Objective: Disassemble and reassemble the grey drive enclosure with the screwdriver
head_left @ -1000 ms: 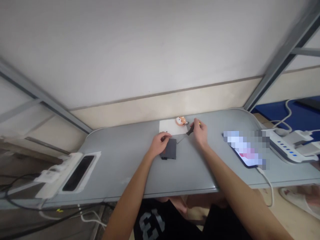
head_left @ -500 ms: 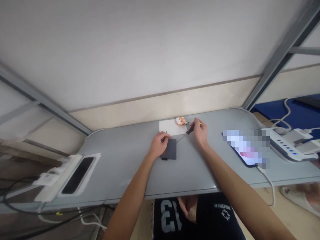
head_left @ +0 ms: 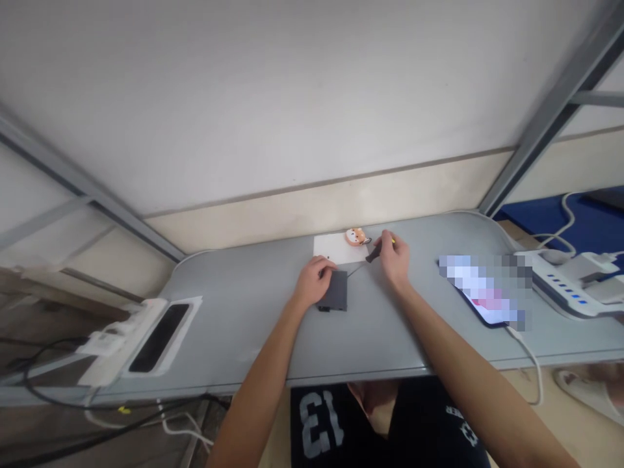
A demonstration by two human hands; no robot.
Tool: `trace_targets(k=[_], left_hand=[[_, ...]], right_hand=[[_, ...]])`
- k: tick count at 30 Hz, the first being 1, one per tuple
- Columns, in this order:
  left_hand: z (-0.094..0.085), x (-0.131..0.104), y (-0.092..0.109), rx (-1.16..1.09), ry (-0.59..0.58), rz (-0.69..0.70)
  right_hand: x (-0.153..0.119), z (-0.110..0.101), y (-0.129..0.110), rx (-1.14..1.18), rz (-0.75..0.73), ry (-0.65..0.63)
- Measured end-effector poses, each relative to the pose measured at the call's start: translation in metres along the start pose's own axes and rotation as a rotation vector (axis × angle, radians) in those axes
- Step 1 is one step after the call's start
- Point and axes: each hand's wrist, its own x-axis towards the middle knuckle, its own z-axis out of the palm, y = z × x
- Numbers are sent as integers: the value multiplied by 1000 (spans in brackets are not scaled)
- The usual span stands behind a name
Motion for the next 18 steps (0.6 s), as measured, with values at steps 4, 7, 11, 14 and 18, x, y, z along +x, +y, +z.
trace_targets(k=[4,7,11,14,18], left_hand=[[0,0,1,-12,2,-17],[-1,0,2,-14,6,-23],[0,0,1,-21,8,-39],[1,0,-1,-24,2,-53],[1,0,-2,-27,-3,-48]], right_hand=[[0,1,1,-7,12,-19],[1,0,4,-15,39,-9],[5,-2,8,5,44,33],[7,-2,9,42,64,8],[1,1,6,65,60,-108]])
